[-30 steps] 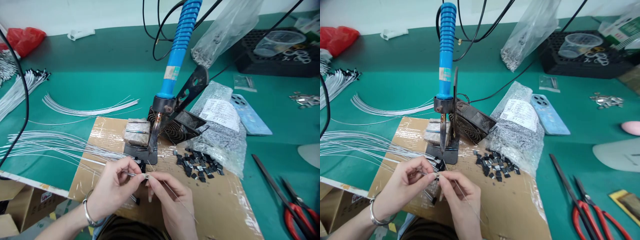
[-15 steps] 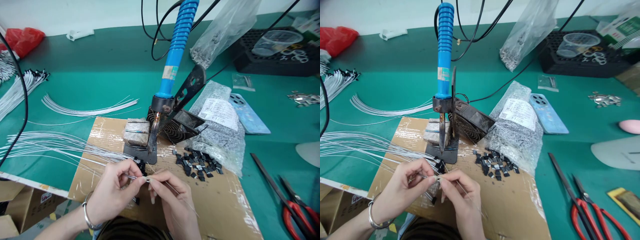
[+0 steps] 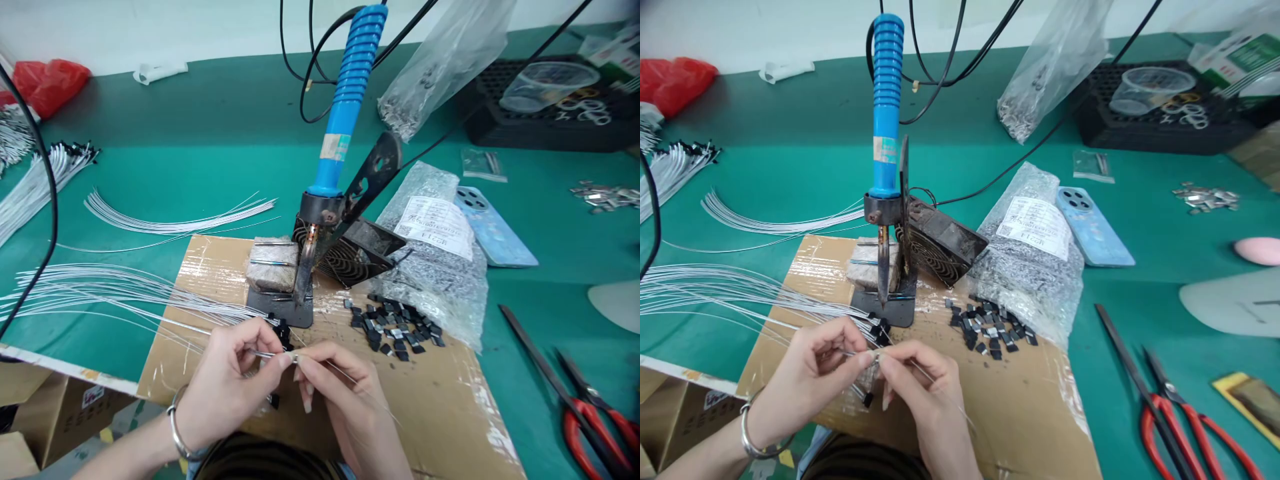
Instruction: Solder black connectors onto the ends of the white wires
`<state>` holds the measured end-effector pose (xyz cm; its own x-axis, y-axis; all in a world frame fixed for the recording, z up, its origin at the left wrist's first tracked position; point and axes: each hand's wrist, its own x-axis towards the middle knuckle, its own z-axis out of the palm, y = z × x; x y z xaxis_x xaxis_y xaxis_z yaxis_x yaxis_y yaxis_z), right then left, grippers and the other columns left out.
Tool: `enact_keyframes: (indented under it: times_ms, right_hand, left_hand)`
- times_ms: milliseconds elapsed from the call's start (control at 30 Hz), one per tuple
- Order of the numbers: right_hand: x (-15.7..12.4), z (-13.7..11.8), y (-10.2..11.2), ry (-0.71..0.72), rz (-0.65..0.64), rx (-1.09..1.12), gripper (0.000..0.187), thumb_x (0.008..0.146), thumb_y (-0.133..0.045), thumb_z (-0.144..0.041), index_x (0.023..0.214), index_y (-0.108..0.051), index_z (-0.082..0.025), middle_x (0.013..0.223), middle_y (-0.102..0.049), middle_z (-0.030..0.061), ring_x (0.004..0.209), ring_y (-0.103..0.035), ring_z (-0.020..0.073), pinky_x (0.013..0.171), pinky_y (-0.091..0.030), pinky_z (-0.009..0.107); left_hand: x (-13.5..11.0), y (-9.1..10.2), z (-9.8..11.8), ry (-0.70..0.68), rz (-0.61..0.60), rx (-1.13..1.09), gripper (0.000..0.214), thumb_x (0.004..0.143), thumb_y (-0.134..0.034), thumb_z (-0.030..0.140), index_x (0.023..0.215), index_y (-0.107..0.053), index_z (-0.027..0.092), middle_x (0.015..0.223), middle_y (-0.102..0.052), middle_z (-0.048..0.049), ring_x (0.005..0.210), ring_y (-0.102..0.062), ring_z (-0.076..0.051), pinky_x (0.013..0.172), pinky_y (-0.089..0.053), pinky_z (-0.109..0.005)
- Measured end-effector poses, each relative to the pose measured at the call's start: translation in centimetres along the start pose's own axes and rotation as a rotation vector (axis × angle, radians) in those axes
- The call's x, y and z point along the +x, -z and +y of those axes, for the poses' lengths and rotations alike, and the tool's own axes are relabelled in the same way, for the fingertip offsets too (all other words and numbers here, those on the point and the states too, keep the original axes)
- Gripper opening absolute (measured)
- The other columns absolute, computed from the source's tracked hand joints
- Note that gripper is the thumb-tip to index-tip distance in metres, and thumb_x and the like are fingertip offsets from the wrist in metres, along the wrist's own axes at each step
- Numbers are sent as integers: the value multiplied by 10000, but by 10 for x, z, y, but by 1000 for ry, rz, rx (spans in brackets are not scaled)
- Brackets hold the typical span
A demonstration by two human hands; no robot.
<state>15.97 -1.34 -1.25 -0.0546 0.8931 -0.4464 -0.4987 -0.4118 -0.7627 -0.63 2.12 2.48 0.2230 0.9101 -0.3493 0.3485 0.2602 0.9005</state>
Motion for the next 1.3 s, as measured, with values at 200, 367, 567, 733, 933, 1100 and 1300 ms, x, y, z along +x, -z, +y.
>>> enact_keyframes:
  times_ms: [200,367,567,733,933,1100,1300]
  right_hand:
    - [-2,6,-6,19,40,75,279,791,-930,-469,737,-845,-209,662,-700,0,548,-563,97,540,-474,218]
    - [1,17,-9,51,72,133,275,781,-933,-474,734,-845,-218,623,-686,-4,514,-551,92,502,-466,202]
    - [2,26,-11,75,92,174,256,781,-927,-454,731,-843,-217,613,-694,8,497,-543,106,478,-485,218]
    - [-2,17,-17,63,115,178,258,769,-939,-459,736,-852,-218,635,-701,6,521,-555,107,506,-493,222]
    - [0,18,-11,71,104,146,260,804,-918,-485,854,-888,-232,682,-751,22,561,-617,124,565,-519,239]
    - [0,20,-6,96,84,50,271,835,-891,-498,896,-888,-234,753,-785,39,616,-669,157,619,-552,274]
    - [-5,14,-15,93,132,29,263,804,-920,-468,790,-855,-214,652,-727,3,602,-640,138,632,-529,250]
  left_hand:
    - [-1,-7,2,-32,74,-15,212,876,-683,337,752,-650,168,644,-610,-6,552,-440,-118,513,-346,-230]
    - [-3,-13,-2,-83,172,9,205,884,-694,294,726,-660,170,616,-581,11,518,-361,-100,474,-283,-220]
    - [-3,-16,-1,-121,213,-37,192,866,-730,262,708,-660,176,548,-561,33,471,-332,-85,437,-247,-208]
    - [-3,-20,-7,-98,226,-110,184,878,-740,275,737,-686,170,587,-662,-3,476,-419,-91,461,-316,-198]
    - [-2,-19,-8,-62,242,-167,215,863,-779,314,728,-688,173,589,-656,-2,480,-484,-104,465,-364,-207]
    - [-1,-15,-1,-63,265,-181,205,833,-791,300,721,-676,173,600,-683,-15,503,-555,-121,491,-437,-207]
    - [-2,-16,-2,-53,241,-170,213,845,-767,314,721,-660,178,587,-654,-9,497,-525,-122,480,-408,-215]
